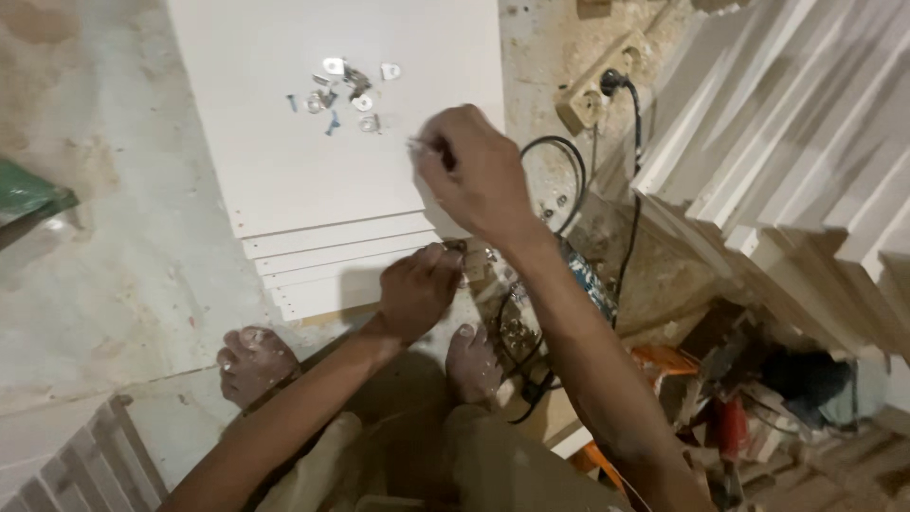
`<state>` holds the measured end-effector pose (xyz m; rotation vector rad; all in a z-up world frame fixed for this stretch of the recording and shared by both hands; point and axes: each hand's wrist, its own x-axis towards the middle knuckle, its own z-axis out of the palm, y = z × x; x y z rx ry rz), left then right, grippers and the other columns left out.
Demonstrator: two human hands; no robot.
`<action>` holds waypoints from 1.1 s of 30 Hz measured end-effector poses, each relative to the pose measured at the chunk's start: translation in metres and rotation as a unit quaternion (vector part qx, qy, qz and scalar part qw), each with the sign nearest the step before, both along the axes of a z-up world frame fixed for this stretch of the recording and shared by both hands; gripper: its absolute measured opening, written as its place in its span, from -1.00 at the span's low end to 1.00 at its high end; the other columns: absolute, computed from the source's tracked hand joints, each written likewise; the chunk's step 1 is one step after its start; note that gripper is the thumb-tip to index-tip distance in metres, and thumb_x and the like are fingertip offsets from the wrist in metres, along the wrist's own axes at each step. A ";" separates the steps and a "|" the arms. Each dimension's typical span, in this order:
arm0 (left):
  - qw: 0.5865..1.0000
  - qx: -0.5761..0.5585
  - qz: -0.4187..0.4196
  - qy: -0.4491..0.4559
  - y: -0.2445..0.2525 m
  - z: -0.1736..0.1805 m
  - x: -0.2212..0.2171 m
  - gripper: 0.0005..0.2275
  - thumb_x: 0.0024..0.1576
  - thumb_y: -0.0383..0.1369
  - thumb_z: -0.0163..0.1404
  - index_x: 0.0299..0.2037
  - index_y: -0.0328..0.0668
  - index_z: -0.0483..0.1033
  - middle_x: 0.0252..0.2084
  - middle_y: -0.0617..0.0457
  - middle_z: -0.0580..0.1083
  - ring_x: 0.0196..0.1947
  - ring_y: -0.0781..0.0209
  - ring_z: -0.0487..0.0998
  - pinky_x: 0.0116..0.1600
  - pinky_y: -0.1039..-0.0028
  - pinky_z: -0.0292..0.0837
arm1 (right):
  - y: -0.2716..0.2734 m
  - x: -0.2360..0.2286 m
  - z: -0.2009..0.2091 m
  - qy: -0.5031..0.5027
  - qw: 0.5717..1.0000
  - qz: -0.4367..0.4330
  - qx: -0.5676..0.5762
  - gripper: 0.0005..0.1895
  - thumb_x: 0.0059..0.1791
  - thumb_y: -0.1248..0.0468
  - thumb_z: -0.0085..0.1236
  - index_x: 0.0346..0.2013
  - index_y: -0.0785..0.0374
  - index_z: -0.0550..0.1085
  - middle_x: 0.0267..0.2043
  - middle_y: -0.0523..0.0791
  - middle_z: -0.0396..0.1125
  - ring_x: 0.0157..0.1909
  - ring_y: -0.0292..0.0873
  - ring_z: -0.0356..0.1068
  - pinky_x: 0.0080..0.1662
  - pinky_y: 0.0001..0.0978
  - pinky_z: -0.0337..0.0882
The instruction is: The person uses a corded electric drill to drive screws into a white wooden board. They repeatedly pick up screws from the board's surface and secure them into pre-drilled holes along the board's edge.
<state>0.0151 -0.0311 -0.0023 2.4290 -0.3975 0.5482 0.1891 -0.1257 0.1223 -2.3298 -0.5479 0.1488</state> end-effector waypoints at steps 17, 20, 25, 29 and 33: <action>0.998 0.061 -0.002 -0.004 -0.001 0.004 0.003 -0.81 0.24 -0.17 0.31 -0.04 0.07 0.67 -0.28 0.15 0.51 -0.37 0.21 0.67 -0.36 0.42 0.58 | -0.272 -0.091 -0.111 0.201 0.956 -0.211 0.040 -0.80 0.21 0.26 0.31 0.04 0.33 0.57 -0.17 0.16 0.54 -0.13 0.10 0.60 -0.05 0.12 0.62; 0.998 0.060 -0.001 -0.013 0.000 0.000 0.002 -0.82 0.25 -0.17 0.30 -0.04 0.06 0.67 -0.29 0.14 0.50 -0.38 0.21 0.66 -0.34 0.44 0.59 | -0.248 -0.072 -0.099 0.199 0.965 -0.168 0.016 -0.81 0.20 0.24 0.32 0.03 0.29 0.62 -0.19 0.12 0.57 -0.11 0.13 0.63 -0.05 0.17 0.61; 0.998 0.059 -0.008 -0.027 0.000 0.000 0.003 -0.82 0.21 -0.23 0.31 -0.06 0.02 0.68 -0.31 0.12 0.49 -0.40 0.20 0.65 -0.34 0.44 0.60 | -0.204 -0.052 -0.069 0.198 0.969 -0.127 -0.069 -0.83 0.15 0.25 0.40 -0.06 0.31 0.70 -0.14 0.14 0.61 -0.03 0.20 0.65 0.00 0.15 0.62; 0.998 0.059 -0.003 -0.027 0.002 0.006 0.005 -0.85 0.24 -0.23 0.27 -0.06 0.01 0.69 -0.32 0.12 0.49 -0.39 0.21 0.66 -0.35 0.46 0.60 | -0.203 -0.047 -0.078 0.169 0.967 -0.054 -0.185 -0.84 0.14 0.20 0.38 -0.11 0.24 0.70 -0.15 0.10 0.60 -0.03 0.24 0.64 0.02 0.09 0.62; 0.999 0.035 -0.005 -0.021 0.002 0.012 0.008 -0.86 0.25 -0.27 0.27 -0.07 -0.05 0.70 -0.33 0.09 0.49 -0.40 0.17 0.65 -0.35 0.45 0.58 | -0.204 -0.050 -0.099 0.169 0.946 -0.039 -0.273 -0.84 0.14 0.22 0.35 -0.04 0.21 0.70 -0.13 0.07 0.56 -0.09 0.16 0.65 -0.05 -0.01 0.67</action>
